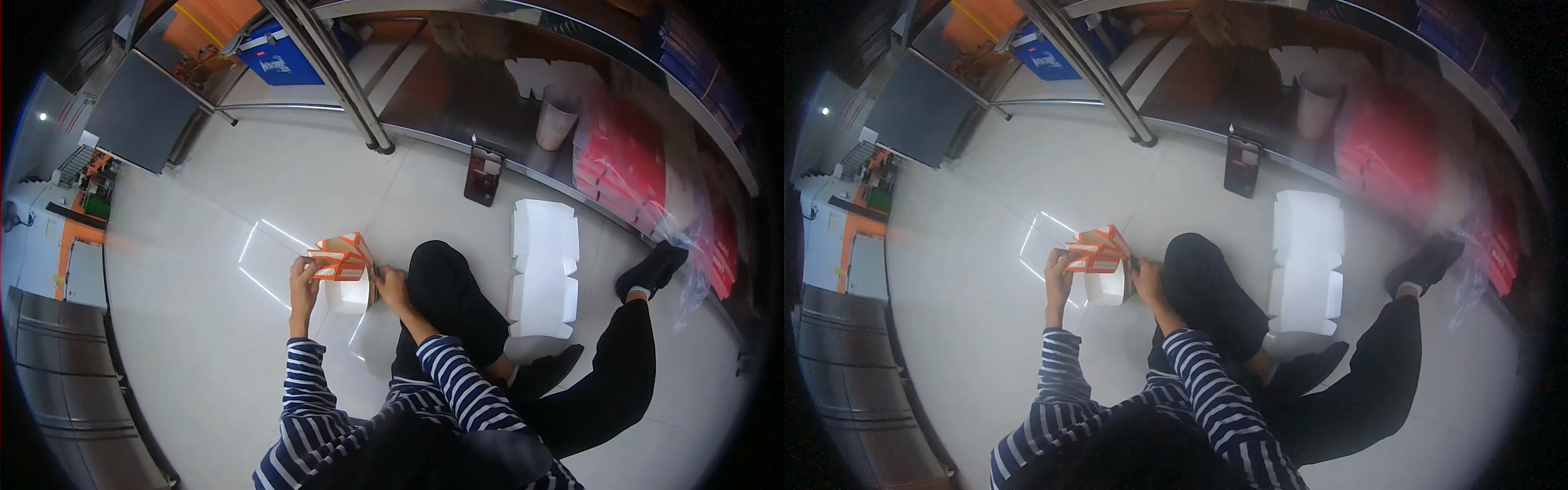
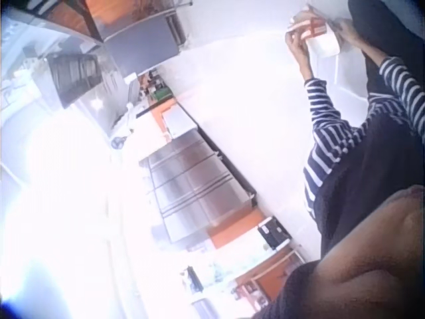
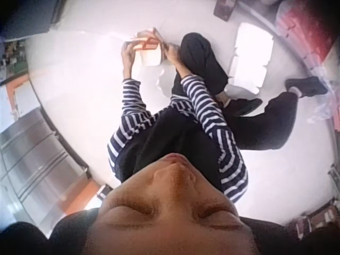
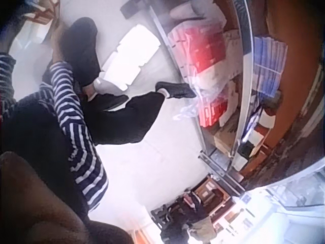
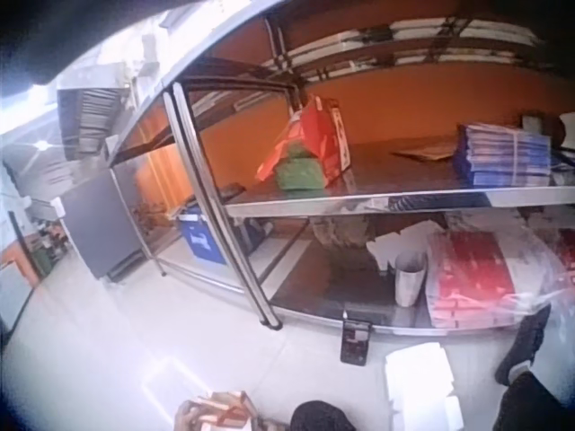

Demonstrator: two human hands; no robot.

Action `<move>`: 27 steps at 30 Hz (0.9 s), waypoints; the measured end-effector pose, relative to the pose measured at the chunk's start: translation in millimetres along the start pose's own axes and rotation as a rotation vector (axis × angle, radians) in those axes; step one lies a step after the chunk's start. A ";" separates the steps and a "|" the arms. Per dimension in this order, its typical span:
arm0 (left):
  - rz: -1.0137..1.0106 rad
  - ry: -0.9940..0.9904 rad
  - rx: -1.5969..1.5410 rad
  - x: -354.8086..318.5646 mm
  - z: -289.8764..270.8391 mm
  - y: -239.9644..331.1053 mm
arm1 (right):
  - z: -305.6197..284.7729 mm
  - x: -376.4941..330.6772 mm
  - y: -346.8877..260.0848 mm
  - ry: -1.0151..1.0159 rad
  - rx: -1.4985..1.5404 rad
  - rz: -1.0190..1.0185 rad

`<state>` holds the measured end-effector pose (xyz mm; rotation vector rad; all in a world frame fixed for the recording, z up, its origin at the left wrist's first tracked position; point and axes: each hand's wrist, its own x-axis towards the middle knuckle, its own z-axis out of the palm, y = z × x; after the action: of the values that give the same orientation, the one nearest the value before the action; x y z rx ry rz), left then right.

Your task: The person sits on the floor and assembles white foam food containers. They fold the containers into shape and secure them using orange and green adhesive tape strips. The person handles the containers and tape repeatedly to complete the assembly.

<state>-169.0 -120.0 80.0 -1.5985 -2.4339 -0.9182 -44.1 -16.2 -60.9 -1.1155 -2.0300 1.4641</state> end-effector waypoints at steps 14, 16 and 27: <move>0.008 -0.073 0.052 17.5 22.3 6.2 | 12.5 7.4 11.6 -0.089 -0.041 -0.014; -0.032 -0.138 0.241 12.6 22.9 2.7 | 14.5 5.4 11.2 -0.022 -0.010 -0.056; 0.071 -0.170 0.138 8.6 12.4 21.4 | 2.2 -8.8 -8.3 0.114 0.120 -0.224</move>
<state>-151.4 -100.8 82.5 -1.7658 -2.4684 -0.6120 -43.3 -25.5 -52.9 -0.8718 -1.8942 1.3581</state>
